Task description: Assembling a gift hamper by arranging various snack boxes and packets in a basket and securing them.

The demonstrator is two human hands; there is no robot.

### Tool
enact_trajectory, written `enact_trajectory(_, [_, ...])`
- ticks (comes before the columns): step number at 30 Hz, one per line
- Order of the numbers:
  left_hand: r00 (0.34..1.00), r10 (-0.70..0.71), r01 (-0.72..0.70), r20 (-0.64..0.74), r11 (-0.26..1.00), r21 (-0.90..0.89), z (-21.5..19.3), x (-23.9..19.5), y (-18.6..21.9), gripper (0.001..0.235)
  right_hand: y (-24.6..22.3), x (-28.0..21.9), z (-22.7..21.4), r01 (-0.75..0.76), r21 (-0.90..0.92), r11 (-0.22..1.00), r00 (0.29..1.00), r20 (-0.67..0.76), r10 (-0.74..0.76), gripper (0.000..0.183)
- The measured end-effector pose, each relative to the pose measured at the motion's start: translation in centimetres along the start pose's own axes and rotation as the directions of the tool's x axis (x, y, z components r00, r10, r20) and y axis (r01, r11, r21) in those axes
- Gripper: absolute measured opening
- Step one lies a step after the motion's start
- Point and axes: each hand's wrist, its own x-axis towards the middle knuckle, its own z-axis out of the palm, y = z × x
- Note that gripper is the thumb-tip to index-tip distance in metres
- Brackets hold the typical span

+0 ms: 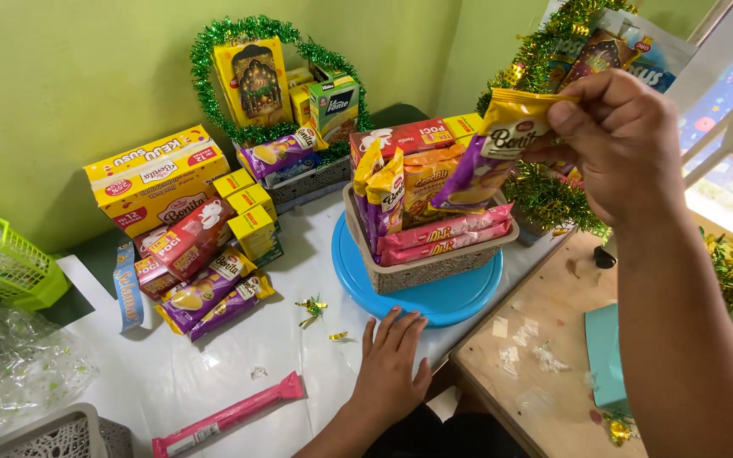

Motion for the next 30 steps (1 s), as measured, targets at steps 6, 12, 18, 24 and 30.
enact_trajectory(6, [1.0,-0.014,0.014,0.01,1.0,-0.028,-0.3,0.0,-0.7,0.051,1.4,0.8,3.4,-0.048,-0.009,0.999,0.994,0.097,0.049,0.009])
enact_trajectory(12, [1.0,-0.023,0.022,-0.009,0.998,-0.05,-0.8,0.2,-1.0,0.045,2.0,1.8,5.0,0.005,-0.097,0.995,0.985,0.172,0.012,0.003])
enact_trajectory(18, [0.999,-0.031,0.032,0.008,0.997,-0.072,-1.2,0.3,-0.9,0.043,3.0,2.3,6.2,-0.05,-0.086,0.995,0.974,0.217,0.067,0.004])
enact_trajectory(24, [0.998,-0.049,0.052,0.034,0.996,-0.073,-1.2,0.4,-1.0,0.041,4.7,2.1,7.1,-0.133,-0.125,0.983,0.961,0.228,0.159,0.005])
enact_trajectory(30, [0.998,-0.045,0.048,0.039,0.996,-0.073,-1.5,0.4,-1.0,0.041,6.0,1.6,7.9,-0.239,-0.123,0.963,0.94,0.218,0.261,0.003])
